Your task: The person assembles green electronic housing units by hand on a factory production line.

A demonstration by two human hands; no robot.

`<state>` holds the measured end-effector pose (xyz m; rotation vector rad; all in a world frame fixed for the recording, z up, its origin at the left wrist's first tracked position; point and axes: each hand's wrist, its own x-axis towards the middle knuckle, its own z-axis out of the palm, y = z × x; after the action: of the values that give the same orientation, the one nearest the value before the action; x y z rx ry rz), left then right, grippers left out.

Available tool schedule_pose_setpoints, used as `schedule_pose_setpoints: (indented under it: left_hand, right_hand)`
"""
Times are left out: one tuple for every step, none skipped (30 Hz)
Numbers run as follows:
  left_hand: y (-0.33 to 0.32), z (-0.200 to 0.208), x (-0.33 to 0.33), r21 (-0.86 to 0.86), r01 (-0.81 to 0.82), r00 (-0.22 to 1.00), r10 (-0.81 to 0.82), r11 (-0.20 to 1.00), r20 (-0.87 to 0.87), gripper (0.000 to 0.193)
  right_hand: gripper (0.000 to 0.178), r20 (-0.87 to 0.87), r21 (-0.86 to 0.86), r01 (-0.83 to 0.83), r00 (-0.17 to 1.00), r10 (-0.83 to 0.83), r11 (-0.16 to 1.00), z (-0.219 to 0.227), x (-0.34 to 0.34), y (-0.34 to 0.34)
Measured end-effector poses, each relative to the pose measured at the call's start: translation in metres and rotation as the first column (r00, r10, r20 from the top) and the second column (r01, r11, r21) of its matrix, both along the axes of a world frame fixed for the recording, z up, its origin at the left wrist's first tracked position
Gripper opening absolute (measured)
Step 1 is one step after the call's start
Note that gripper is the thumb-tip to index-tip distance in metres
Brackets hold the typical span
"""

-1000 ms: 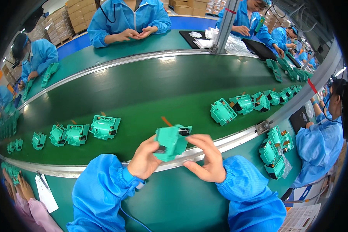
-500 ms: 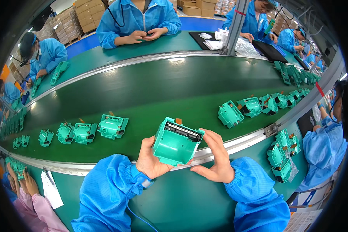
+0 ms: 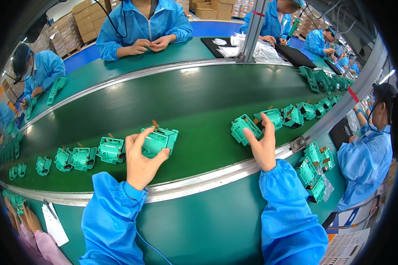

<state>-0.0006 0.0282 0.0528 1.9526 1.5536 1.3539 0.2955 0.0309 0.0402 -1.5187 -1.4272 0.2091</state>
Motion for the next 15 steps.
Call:
schedule_pose_setpoints:
  left_hand:
    - [0.0, 0.004, 0.0, -0.036, -0.042, 0.998, 0.04, 0.998, -0.047, 0.052]
    - [0.002, 0.004, 0.0, -0.035, -0.036, 0.998, 0.035, 0.999, -0.045, 0.052]
    - [0.003, 0.002, -0.003, -0.021, -0.106, 0.981, 0.101, 0.994, -0.165, 0.052]
    - [0.005, 0.0, -0.005, 0.002, -0.172, 0.945, 0.165, 0.985, -0.282, 0.053]
    - [0.007, -0.006, -0.007, 0.007, -0.175, 0.94, 0.169, 0.984, -0.297, 0.053]
    - [0.007, -0.007, -0.006, 0.007, -0.175, 0.94, 0.169, 0.985, -0.296, 0.053]
    - [0.007, -0.008, -0.006, -0.002, -0.184, 0.932, 0.174, 0.983, -0.318, 0.053]
    - [0.006, -0.008, -0.005, -0.011, -0.194, 0.924, 0.179, 0.981, -0.339, 0.053]
    - [0.005, -0.008, -0.005, -0.011, -0.196, 0.923, 0.181, 0.981, -0.339, 0.053]
    - [0.002, -0.006, -0.004, 0.031, -0.221, 0.906, 0.218, 0.975, -0.363, 0.052]
    - [0.0, -0.005, -0.002, 0.074, -0.245, 0.888, 0.255, 0.967, -0.384, 0.051]
    - [-0.003, -0.002, 0.0, 0.073, -0.246, 0.887, 0.255, 0.967, -0.384, 0.051]
    - [-0.007, 0.004, 0.004, 0.176, -0.2, 0.893, 0.253, 0.964, -0.373, 0.05]
    - [-0.008, 0.007, 0.009, 0.275, -0.146, 0.901, 0.242, 0.95, -0.359, 0.049]
    - [-0.011, 0.006, 0.014, 0.253, -0.062, 0.949, 0.136, 0.965, -0.284, 0.051]
  right_hand:
    - [0.072, 0.054, -0.025, -0.024, 0.998, 0.025, 0.999, -0.004, 0.002, 0.0]
    - [0.072, 0.056, -0.024, -0.018, 0.998, 0.019, 1.0, -0.002, 0.001, -0.004]
    - [0.075, 0.127, -0.04, -0.043, 0.991, 0.048, 0.998, 0.002, -0.005, -0.009]
    - [0.078, 0.197, -0.058, -0.067, 0.977, 0.077, 0.996, 0.004, -0.009, -0.012]
    - [0.084, 0.233, -0.05, -0.084, 0.968, 0.093, 0.995, 0.004, -0.011, -0.013]
    - [0.084, 0.234, -0.05, -0.083, 0.968, 0.093, 0.995, 0.003, -0.011, -0.014]
    - [0.084, 0.248, -0.046, -0.07, 0.966, 0.08, 0.996, 0.002, -0.011, -0.015]
    - [0.085, 0.262, -0.042, -0.057, 0.963, 0.066, 0.997, 0.002, -0.011, -0.016]
    - [0.085, 0.261, -0.042, -0.059, 0.963, 0.068, 0.997, 0.002, -0.011, -0.016]
    - [0.086, 0.244, -0.069, -0.02, 0.969, 0.037, 0.997, 0.003, -0.011, -0.015]
    - [0.086, 0.229, -0.096, 0.018, 0.974, 0.004, 0.995, 0.003, -0.011, -0.015]
    - [0.086, 0.228, -0.097, 0.018, 0.974, 0.005, 0.995, 0.003, -0.012, -0.015]
    - [0.085, 0.18, -0.098, -0.048, 0.982, 0.065, 0.994, 0.004, -0.012, -0.015]
    - [0.085, 0.133, -0.097, -0.105, 0.984, 0.117, 0.99, 0.004, -0.012, -0.015]
    - [0.083, -0.001, -0.121, -0.184, 0.983, 0.185, 0.975, 0.002, -0.014, -0.017]
